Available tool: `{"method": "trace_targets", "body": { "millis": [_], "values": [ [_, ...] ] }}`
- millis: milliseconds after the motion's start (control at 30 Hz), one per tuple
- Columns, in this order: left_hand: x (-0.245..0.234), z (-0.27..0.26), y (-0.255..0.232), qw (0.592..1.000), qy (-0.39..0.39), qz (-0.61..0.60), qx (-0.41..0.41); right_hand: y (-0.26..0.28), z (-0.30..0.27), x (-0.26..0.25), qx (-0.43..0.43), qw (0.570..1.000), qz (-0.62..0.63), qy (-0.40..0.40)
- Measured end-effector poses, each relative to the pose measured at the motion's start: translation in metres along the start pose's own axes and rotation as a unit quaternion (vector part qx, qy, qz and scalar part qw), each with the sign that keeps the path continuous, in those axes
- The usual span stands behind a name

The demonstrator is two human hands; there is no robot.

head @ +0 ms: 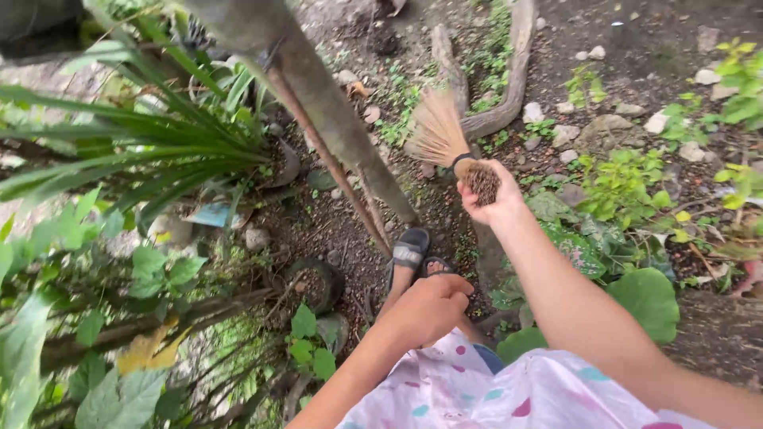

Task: Sweeping the ground around plants in an outdoor garden area using a hand broom.

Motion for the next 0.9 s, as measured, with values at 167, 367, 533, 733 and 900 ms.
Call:
{"method": "trace_targets", "body": {
  "millis": [167, 367, 533, 733, 900],
  "values": [
    [-0.011, 0.033, -0.01, 0.996, 0.055, 0.018, 0.065, -0.019, 0.008, 0.003, -0.018, 0.998, -0.048, -0.043],
    [-0.053, 0.041, -0.006, 0.986, 0.053, 0.114, 0.113, -0.018, 0.133, 0.005, 0.096, 0.974, -0.205, 0.001],
    [-0.061, 0.031, -0.005, 0.981, 0.048, 0.105, 0.157, -0.011, 0.097, 0.052, 0.056, 0.979, -0.188, 0.062],
    [-0.062, 0.037, -0.019, 0.972, 0.128, 0.132, 0.143, -0.025, 0.052, 0.059, -0.076, 0.985, -0.116, -0.1],
    [-0.065, 0.042, -0.018, 0.976, 0.124, 0.095, 0.149, 0.007, 0.111, -0.013, -0.001, 0.981, -0.159, -0.109]
  ]
}}
Point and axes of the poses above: each hand's wrist, its own z-axis towards the middle knuckle, its own x-axis out of the palm, y = z × x, the point moved 5 cm from there along z, towards the middle knuckle, and after that the axes turned 6 degrees about y, right-handed, at the moved point
